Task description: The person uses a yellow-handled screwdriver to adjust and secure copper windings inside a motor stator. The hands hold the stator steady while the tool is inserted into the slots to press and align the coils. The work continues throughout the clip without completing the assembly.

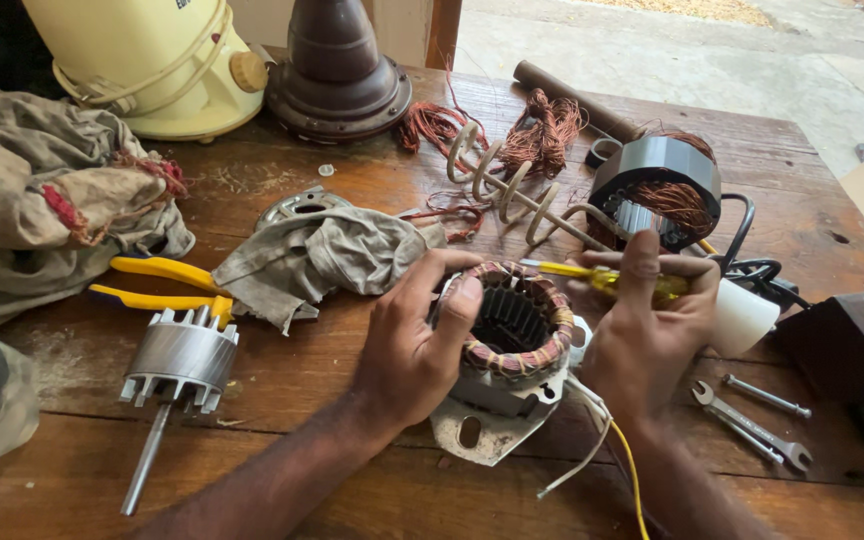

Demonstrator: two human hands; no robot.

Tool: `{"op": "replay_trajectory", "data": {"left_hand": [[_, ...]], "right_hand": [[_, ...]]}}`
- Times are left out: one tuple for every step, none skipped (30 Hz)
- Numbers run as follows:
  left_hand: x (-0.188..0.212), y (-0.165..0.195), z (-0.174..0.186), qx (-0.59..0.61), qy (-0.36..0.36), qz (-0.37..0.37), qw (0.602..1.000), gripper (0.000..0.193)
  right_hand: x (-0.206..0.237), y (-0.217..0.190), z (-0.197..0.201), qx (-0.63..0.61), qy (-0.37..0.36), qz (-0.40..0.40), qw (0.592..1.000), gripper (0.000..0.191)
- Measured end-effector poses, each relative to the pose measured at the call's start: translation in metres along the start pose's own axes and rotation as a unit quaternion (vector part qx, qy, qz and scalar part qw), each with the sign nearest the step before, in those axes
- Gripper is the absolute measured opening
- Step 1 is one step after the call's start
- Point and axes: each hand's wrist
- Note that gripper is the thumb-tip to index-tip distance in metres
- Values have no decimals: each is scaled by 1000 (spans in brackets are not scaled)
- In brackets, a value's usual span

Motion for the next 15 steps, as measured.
{"op": "replay_trajectory", "data": {"left_hand": [[1, 0, 0, -4, 2, -6, 1000, 40], [2, 0, 1, -7, 5, -13, 1000, 40], [2, 0, 2, -12, 9, -22, 1000, 40], [2, -1, 2, -14, 9, -31, 999, 40], [2, -1, 2, -15, 10, -38, 999, 40], [3, -1, 3, -17, 10, -46, 999, 40], [3, -1, 3, -16, 9, -42, 999, 41], [3, -2, 3, -16, 7, -37, 999, 41], [3, -2, 3, -15, 5, -33, 999, 42], [3, -2, 3, -14, 4, -32, 999, 42], [3, -3, 3, -14, 2, -32, 999, 42], [3, -3, 3, -14, 0, -32, 999, 42], [2, -3, 3, -10, -4, -24, 1000, 43], [2, -3, 3, -7, -8, -17, 1000, 43], [2, -3, 3, -4, -11, -10, 1000, 43]], "right_hand": [[-1, 0, 0, -19, 11, -15, 1000, 31], [-2, 1, 0, -38, 22, -30, 999, 32], [-1, 1, 0, -25, 12, -15, 1000, 33], [-1, 2, 0, -11, 1, -1, 1000, 33], [0, 2, 0, 4, -9, 12, 1000, 34], [1, 2, 0, 3, -14, 18, 1000, 34], [2, 2, 0, 1, -20, 25, 999, 34], [2, 2, 0, -1, -27, 31, 999, 34], [2, 1, 0, 7, -28, 39, 999, 33], [2, 0, 0, 15, -29, 47, 998, 31], [3, -1, 0, 24, -29, 56, 998, 30], [2, -2, 0, 38, -24, 58, 997, 30], [3, -3, 0, 53, -19, 60, 997, 29], [4, -4, 0, 67, -14, 63, 996, 29], [5, -5, 0, 79, -16, 74, 994, 29]]}}
Point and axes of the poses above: each hand's wrist, its own x-axis away from the middle knuckle, its own z-axis out of the back of the hand, y = z × x, and after that the axes turned 1 degree about x, right-handed
